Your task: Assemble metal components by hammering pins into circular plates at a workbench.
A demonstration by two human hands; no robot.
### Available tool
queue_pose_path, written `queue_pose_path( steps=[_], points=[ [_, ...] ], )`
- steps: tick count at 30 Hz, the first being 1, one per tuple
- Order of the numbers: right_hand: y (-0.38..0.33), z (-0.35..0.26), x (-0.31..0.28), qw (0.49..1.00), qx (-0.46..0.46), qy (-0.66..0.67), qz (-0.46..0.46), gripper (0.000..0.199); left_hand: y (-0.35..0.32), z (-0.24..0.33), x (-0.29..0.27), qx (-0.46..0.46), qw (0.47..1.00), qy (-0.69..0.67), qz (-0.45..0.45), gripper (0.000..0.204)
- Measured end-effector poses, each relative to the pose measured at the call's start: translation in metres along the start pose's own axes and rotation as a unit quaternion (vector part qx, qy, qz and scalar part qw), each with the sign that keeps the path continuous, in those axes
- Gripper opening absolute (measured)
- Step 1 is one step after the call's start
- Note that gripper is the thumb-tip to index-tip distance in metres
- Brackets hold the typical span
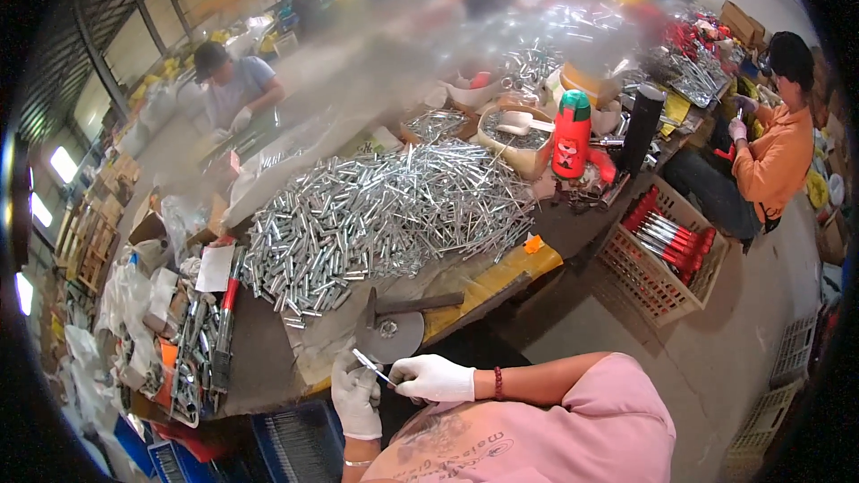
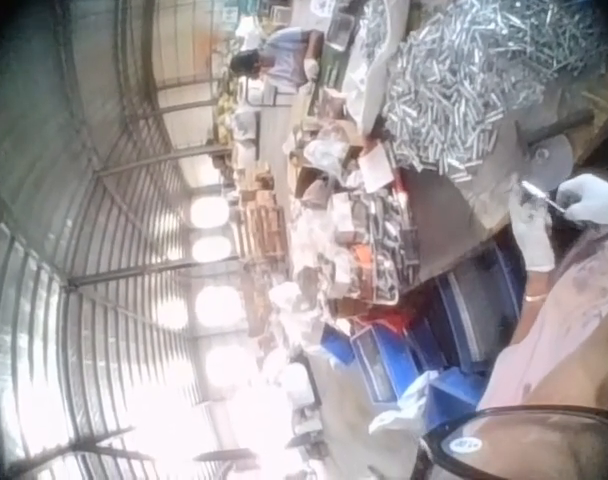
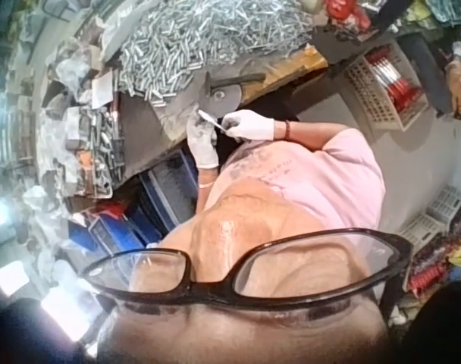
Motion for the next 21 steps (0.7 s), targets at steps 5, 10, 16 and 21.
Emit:
queue_pose_path(
  steps=[5,10,16,21],
  points=[
    [0.006,-0.033,0.014,0.998,-0.027,-0.047,-0.028,0.039,-0.008,0.022,-0.039,0.006,0.994,-0.086,0.066,0.060],
    [0.016,-0.070,-0.022,0.978,-0.172,-0.054,0.101,0.033,-0.027,0.012,-0.152,0.020,0.974,-0.015,0.225,0.054],
    [0.015,-0.058,-0.044,0.972,-0.146,-0.009,0.185,0.028,-0.063,-0.084,-0.232,-0.119,0.933,-0.022,0.339,0.063],
    [0.024,-0.036,-0.057,0.961,-0.167,-0.014,0.221,0.028,-0.124,-0.199,-0.251,-0.265,0.874,-0.056,0.403,0.048]
  ],
)
Point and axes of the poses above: each hand's wrist, its own y-axis towards the middle knuckle, its own x-axis out of the palm, z = x × y, the point moved 7 cm from there along y, towards the middle knuckle, and after that the axes turned 14 degrees about y, right-handed, at the moved point
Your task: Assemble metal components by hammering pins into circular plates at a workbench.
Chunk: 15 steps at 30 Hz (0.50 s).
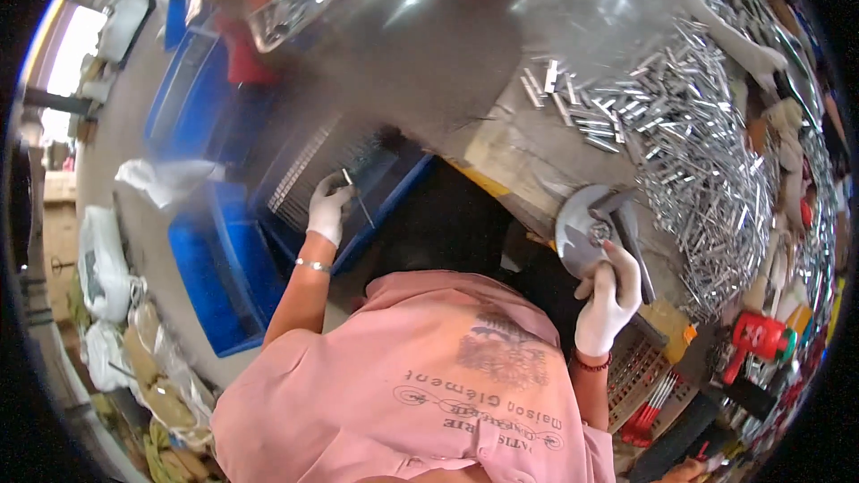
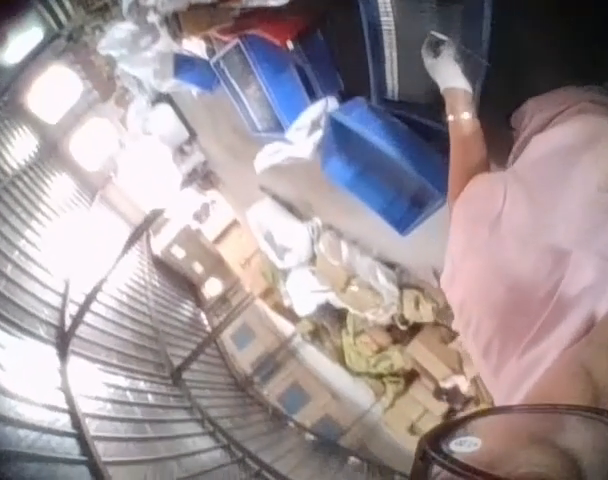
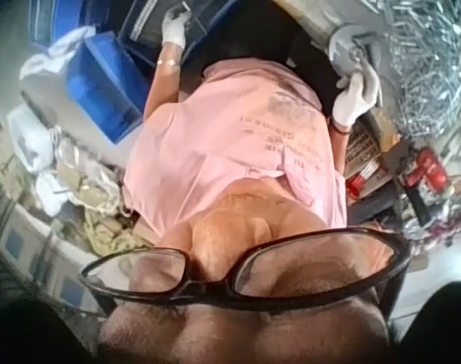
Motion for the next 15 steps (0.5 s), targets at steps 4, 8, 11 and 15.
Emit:
queue_pose_path(
  steps=[4,8,11,15],
  points=[
    [-0.005,-0.006,0.005,1.000,-0.017,-0.016,-0.013,0.027,0.027,-0.021,-0.008,-0.004,0.998,-0.011,0.055,0.046],
    [-0.008,-0.007,0.008,1.000,-0.014,-0.013,0.012,0.026,0.096,-0.006,0.001,0.045,0.997,-0.043,0.046,0.047],
    [-0.010,-0.004,0.011,1.000,-0.021,-0.001,0.000,0.025,0.162,0.010,-0.007,0.116,0.989,-0.038,0.079,0.050],
    [-0.008,0.002,0.002,0.999,-0.015,0.013,0.029,0.024,0.215,0.049,0.015,0.110,0.978,0.118,0.131,0.054]
  ],
)
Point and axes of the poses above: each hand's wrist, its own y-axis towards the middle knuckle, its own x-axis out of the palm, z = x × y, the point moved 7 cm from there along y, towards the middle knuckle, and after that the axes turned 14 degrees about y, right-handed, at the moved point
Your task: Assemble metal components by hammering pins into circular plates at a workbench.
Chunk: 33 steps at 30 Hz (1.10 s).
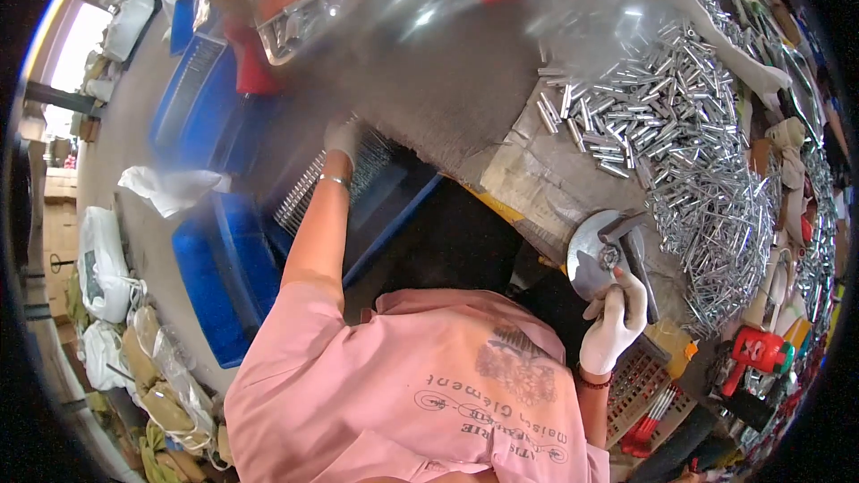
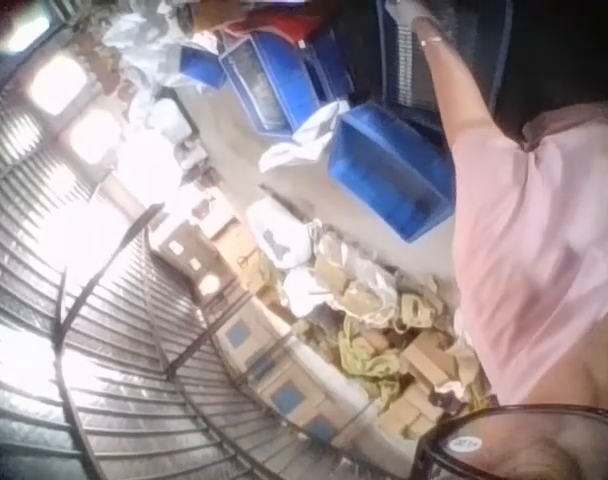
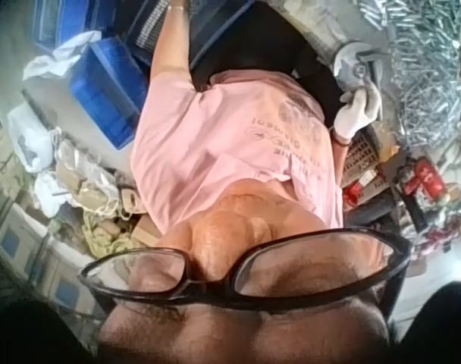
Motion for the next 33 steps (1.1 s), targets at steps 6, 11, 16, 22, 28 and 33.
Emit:
queue_pose_path(
  steps=[6,11,16,22,28,33],
  points=[
    [-0.005,-0.024,0.012,0.999,0.011,-0.039,-0.013,0.021,0.049,-0.012,0.032,0.010,0.978,-0.200,-0.053,0.038],
    [-0.003,-0.008,0.018,0.993,0.069,0.043,-0.084,0.024,0.058,-0.013,-0.025,0.284,0.924,-0.217,-0.132,0.057],
    [-0.006,-0.009,0.015,0.992,0.064,0.074,-0.080,0.025,0.079,-0.021,-0.009,0.021,0.991,-0.124,0.050,0.041],
    [-0.005,-0.012,0.012,0.995,0.025,0.054,-0.078,0.024,0.009,0.092,-0.054,0.160,0.964,-0.146,0.156,0.049],
    [-0.002,-0.017,0.020,0.993,0.018,0.047,-0.110,0.022,-0.167,0.262,-0.077,0.483,0.857,0.058,0.171,0.020],
    [0.004,-0.025,0.023,0.993,-0.010,-0.024,-0.118,0.022,-0.262,0.324,0.018,0.469,0.862,0.140,-0.134,0.044]
  ],
)
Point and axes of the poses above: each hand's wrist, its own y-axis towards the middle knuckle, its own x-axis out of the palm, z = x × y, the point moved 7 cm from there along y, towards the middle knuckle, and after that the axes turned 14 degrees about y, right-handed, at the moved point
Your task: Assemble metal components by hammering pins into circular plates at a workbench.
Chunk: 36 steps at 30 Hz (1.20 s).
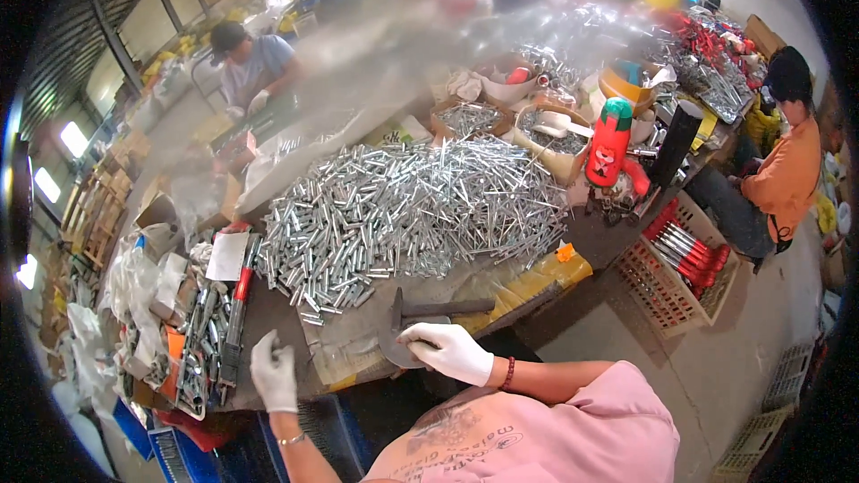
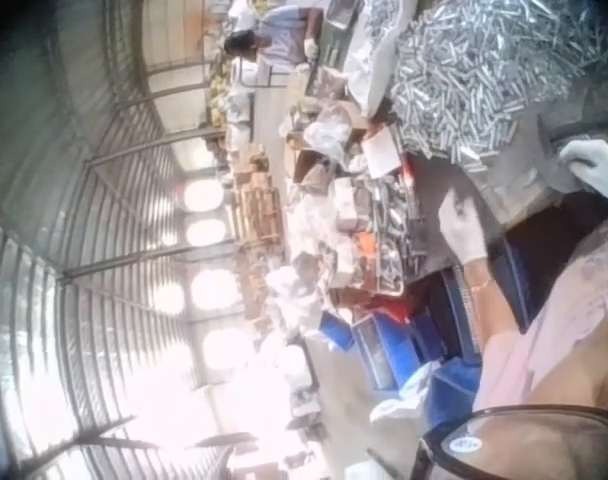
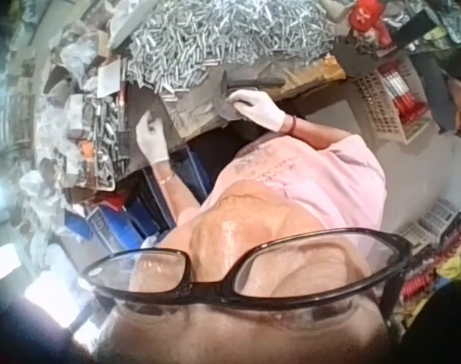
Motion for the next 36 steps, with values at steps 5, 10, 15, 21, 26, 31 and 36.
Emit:
queue_pose_path(
  steps=[5,10,15,21,26,31,36],
  points=[
    [0.001,0.004,0.001,0.999,0.017,0.000,-0.029,0.022,-0.020,0.028,0.057,0.148,0.973,0.121,0.127,0.081],
    [0.001,0.003,-0.004,0.999,-0.022,-0.003,-0.043,0.022,-0.020,0.029,0.061,0.095,0.975,0.141,0.144,0.073],
    [0.000,0.003,-0.001,0.997,-0.043,0.007,-0.063,0.020,-0.021,0.004,0.060,0.044,0.980,0.095,0.171,0.053],
    [-0.004,0.005,0.004,0.993,-0.081,-0.031,-0.077,0.019,-0.028,0.007,0.050,0.033,0.970,0.090,0.222,0.042],
    [-0.004,0.002,0.003,0.973,-0.193,-0.108,-0.057,0.020,-0.029,-0.008,0.052,-0.002,0.965,0.090,0.246,0.034],
    [0.001,-0.005,0.000,0.987,-0.135,-0.090,-0.018,0.019,-0.023,0.014,0.042,0.018,0.953,0.060,0.296,0.033],
    [-0.001,0.003,0.002,0.997,-0.054,-0.056,-0.001,0.019,-0.021,-0.022,0.055,-0.046,0.962,-0.098,0.250,0.031]
  ],
)
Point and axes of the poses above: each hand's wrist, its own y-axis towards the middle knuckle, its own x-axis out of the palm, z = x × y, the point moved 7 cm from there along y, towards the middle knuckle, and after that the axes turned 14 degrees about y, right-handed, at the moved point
